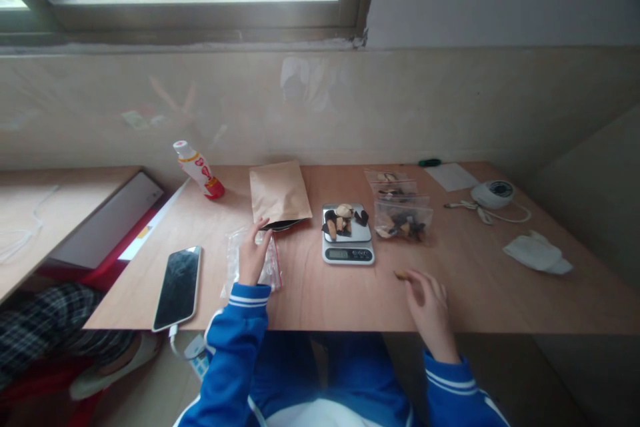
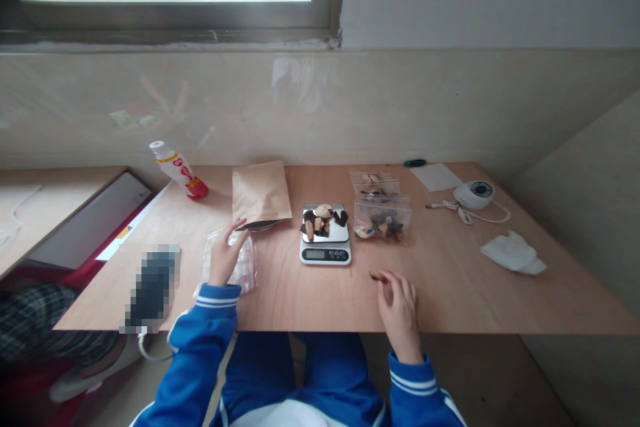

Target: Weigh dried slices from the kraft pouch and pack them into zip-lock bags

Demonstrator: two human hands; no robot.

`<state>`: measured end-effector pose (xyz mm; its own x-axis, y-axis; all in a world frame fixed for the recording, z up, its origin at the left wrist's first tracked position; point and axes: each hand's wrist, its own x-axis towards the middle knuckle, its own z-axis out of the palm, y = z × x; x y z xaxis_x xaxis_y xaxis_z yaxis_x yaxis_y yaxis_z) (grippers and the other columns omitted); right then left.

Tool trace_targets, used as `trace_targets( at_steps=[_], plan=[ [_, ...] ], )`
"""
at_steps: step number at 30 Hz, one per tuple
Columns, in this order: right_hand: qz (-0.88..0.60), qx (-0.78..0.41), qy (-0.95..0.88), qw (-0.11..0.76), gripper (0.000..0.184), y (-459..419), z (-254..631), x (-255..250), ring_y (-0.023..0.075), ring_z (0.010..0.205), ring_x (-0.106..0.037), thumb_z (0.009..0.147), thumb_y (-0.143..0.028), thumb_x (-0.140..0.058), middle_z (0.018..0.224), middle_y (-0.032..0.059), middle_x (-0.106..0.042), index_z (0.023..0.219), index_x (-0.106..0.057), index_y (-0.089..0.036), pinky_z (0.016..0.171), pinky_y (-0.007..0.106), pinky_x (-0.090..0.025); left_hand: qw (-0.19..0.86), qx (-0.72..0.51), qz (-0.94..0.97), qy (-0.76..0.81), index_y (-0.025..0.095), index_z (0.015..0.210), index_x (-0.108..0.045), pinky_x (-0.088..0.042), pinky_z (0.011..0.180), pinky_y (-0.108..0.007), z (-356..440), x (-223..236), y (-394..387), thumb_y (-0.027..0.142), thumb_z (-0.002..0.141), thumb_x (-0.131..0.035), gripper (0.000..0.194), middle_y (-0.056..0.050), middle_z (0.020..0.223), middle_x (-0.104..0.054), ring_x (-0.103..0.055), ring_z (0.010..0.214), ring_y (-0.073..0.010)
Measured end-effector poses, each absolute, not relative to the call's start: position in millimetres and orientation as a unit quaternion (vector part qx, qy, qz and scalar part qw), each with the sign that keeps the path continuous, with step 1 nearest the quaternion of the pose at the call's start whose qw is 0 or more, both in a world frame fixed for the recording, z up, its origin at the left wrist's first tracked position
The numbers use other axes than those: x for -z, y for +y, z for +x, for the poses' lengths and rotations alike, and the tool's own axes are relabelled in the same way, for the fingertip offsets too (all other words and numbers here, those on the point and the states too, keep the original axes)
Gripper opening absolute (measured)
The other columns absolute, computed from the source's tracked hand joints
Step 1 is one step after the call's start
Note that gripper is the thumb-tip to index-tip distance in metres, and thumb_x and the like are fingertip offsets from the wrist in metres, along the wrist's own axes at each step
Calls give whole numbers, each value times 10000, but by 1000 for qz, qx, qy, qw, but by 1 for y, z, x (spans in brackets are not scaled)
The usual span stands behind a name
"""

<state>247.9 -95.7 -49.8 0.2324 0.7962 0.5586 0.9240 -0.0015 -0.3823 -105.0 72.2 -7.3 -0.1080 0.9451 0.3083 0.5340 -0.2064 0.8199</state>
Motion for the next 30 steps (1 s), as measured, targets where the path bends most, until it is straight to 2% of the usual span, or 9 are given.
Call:
trace_targets(
  at_steps=[3, 7, 12, 17, 23, 27, 30],
  plan=[
    [-700, 64, -603, 378, 209, -94, 232, 38, 267, 964, -577, 921, -267, -434, 1005, 113, -648, 1030, -596, -191, 849, 432, -440, 231, -425, 634, 603, 193, 1105, -629, -435, 985, -434, -119, 18, 48, 372, 862, -478, 337, -94, 1140, -667, -589, 1114, -247],
    [-664, -34, -621, 415, 197, -81, 186, 25, 257, 964, -569, 908, -195, -432, 981, 96, -633, 989, -611, -211, 871, 443, -453, 199, -378, 677, 599, 170, 1108, -624, -435, 965, -458, -126, 41, 37, 362, 787, -565, 379, -126, 1115, -646, -586, 1075, -285],
    [-570, -202, -696, 386, 234, -63, 115, 12, 230, 983, -565, 891, -120, -439, 987, 64, -616, 967, -627, -238, 882, 414, -487, 166, -336, 708, 599, 198, 1003, -655, -468, 874, -435, -123, 44, 33, 354, 808, -547, 272, -94, 965, -657, -606, 956, -273],
    [-523, -229, -739, 359, 250, -47, 91, 8, 234, 1027, -547, 875, -88, -454, 1016, 78, -613, 992, -636, -214, 928, 435, -472, 178, -334, 702, 603, 202, 868, -659, -472, 818, -407, -125, 32, 21, 377, 851, -493, 242, -79, 903, -673, -613, 904, -256],
    [-545, -263, -680, 415, 224, -32, 90, 5, 221, 1000, -571, 923, -173, -412, 1012, 79, -624, 1041, -598, -208, 938, 437, -460, 213, -393, 670, 592, 202, 831, -648, -483, 780, -376, -110, 12, 4, 382, 847, -529, 216, -57, 846, -677, -625, 848, -230],
    [-551, -360, -591, 465, 263, -18, 71, 0, 193, 889, -624, 914, -324, -477, 1033, 87, -640, 1128, -558, -195, 804, 350, -522, 227, -452, 652, 565, 211, 926, -639, -487, 810, -360, -88, -10, -8, 393, 855, -547, 216, -49, 905, -677, -620, 870, -209],
    [-513, -435, -575, 466, 278, -10, 62, -7, 185, 837, -641, 917, -409, -463, 946, 65, -679, 995, -619, -192, 739, 313, -516, 244, -481, 631, 558, 204, 952, -627, -492, 819, -354, -75, -19, -14, 394, 862, -543, 227, -57, 923, -669, -618, 876, -202]
  ],
)
